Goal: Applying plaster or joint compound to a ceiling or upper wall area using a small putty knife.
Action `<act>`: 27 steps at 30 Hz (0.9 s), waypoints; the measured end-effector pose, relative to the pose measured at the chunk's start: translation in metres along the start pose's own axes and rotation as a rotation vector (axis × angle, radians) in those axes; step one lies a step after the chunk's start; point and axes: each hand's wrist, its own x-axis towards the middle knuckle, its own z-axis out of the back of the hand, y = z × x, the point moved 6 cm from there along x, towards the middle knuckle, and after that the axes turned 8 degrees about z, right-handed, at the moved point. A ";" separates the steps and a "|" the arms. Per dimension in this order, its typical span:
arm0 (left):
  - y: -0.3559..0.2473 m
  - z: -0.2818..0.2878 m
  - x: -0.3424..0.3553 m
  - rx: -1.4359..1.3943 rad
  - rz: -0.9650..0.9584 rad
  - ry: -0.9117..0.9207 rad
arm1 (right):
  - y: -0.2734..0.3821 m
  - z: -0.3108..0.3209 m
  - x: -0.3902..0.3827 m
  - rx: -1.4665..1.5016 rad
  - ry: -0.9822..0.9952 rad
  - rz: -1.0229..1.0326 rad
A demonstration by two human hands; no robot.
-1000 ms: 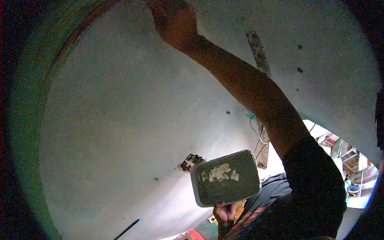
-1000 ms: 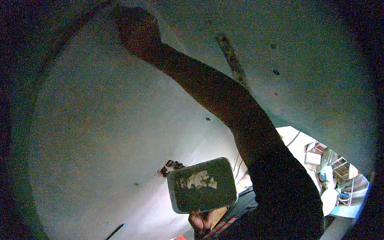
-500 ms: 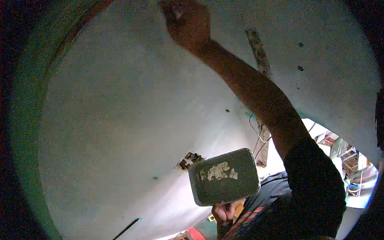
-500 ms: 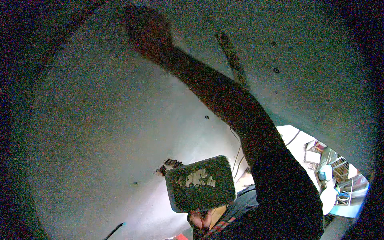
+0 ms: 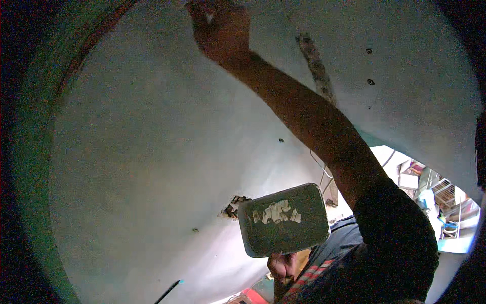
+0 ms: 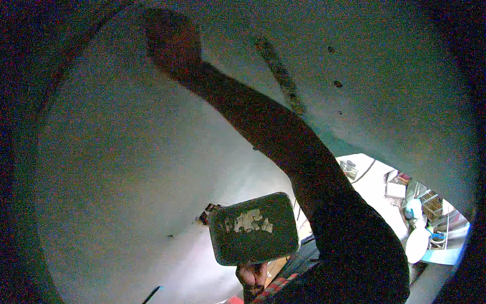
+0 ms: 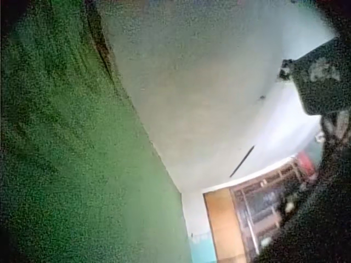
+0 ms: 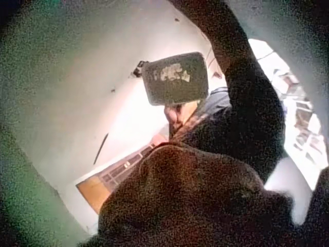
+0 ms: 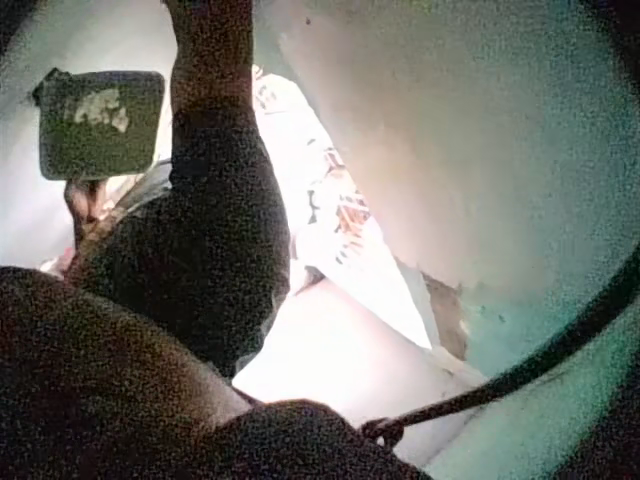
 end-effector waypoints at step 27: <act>0.002 -0.016 -0.003 0.055 -0.005 0.004 | 0.148 -0.064 -0.014 0.470 0.277 0.030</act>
